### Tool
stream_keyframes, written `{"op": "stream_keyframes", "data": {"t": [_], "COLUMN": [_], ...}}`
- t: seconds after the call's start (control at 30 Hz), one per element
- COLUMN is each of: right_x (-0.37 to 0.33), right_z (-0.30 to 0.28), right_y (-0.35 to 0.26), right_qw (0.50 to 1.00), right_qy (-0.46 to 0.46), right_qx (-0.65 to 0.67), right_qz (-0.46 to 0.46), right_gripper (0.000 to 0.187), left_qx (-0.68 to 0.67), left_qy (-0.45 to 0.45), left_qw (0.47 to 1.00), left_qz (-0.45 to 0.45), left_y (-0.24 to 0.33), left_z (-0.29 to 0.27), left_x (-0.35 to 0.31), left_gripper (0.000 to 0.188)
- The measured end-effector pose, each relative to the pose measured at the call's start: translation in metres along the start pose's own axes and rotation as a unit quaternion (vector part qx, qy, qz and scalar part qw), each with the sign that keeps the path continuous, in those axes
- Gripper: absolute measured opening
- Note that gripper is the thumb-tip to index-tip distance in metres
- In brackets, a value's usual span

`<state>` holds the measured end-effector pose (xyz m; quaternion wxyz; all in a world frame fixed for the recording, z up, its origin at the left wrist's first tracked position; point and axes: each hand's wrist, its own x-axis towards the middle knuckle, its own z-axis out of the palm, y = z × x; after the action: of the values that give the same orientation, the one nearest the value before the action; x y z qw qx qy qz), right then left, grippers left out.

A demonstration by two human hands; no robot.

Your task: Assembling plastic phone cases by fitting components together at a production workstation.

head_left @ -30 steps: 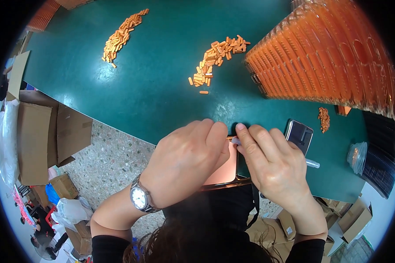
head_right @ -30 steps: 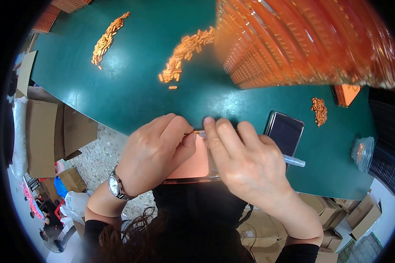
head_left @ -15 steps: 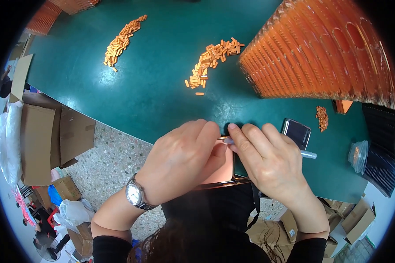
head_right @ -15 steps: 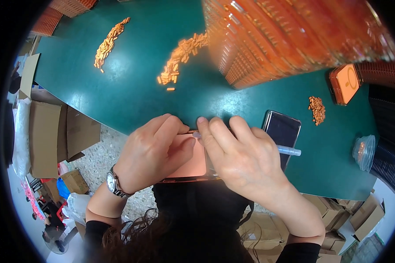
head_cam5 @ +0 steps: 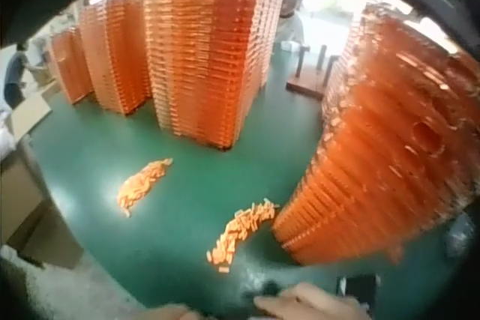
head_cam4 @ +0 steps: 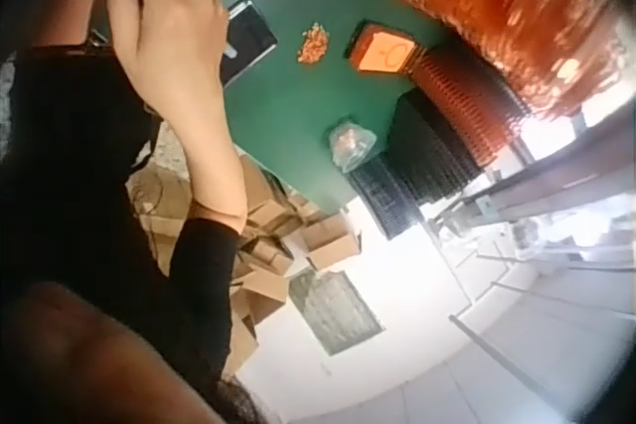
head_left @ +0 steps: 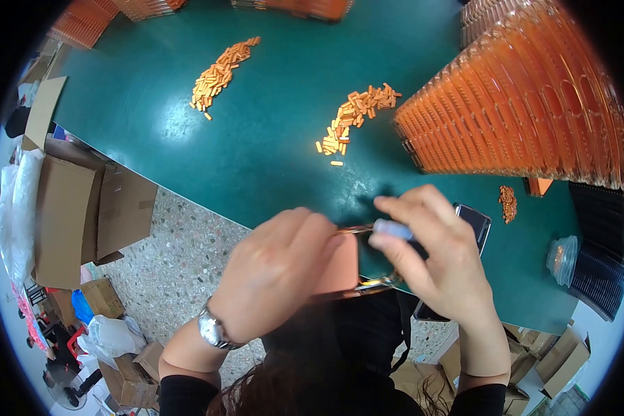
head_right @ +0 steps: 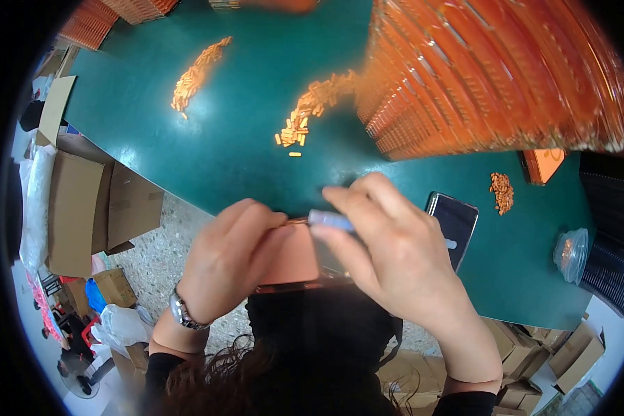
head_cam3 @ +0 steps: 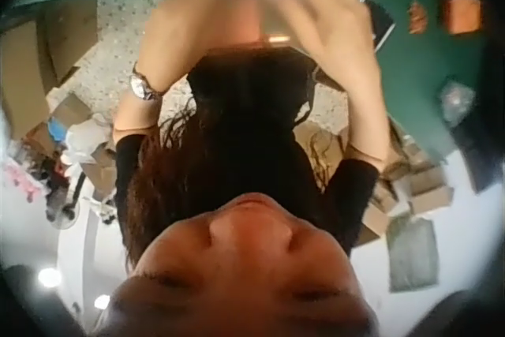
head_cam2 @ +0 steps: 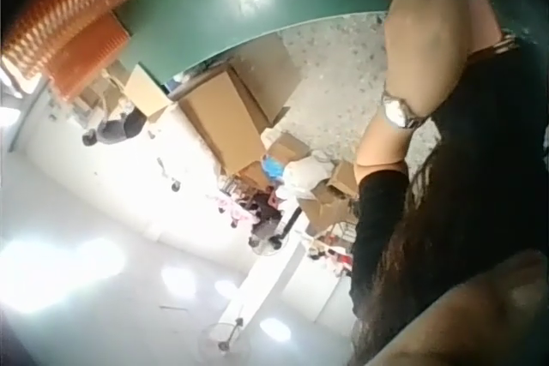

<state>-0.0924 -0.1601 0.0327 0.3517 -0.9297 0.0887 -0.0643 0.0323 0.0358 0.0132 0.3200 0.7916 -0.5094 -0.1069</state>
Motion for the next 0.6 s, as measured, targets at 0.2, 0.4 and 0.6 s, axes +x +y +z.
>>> {"op": "stream_keyframes", "data": {"t": [0.2,0.4,0.6], "right_x": [0.038,0.050,0.061], "right_z": [0.029,0.046,0.042], "right_y": [0.001,0.003,-0.003], "right_qw": [0.998,0.993,0.993], "right_qy": [0.056,0.052,0.015], "right_qx": [-0.008,-0.110,-0.111], "right_qz": [0.003,-0.009,0.044], "right_gripper": [0.021,0.018,0.010], "left_qx": [0.052,0.054,0.062], "left_qy": [0.083,0.150,0.168], "left_qw": [0.994,0.978,0.969], "left_qz": [0.045,0.132,0.168], "left_y": [-0.006,-0.016,-0.015], "left_z": [-0.029,-0.033,-0.035], "left_x": [-0.033,-0.050,-0.055], "left_gripper": [0.030,0.032,0.030]}}
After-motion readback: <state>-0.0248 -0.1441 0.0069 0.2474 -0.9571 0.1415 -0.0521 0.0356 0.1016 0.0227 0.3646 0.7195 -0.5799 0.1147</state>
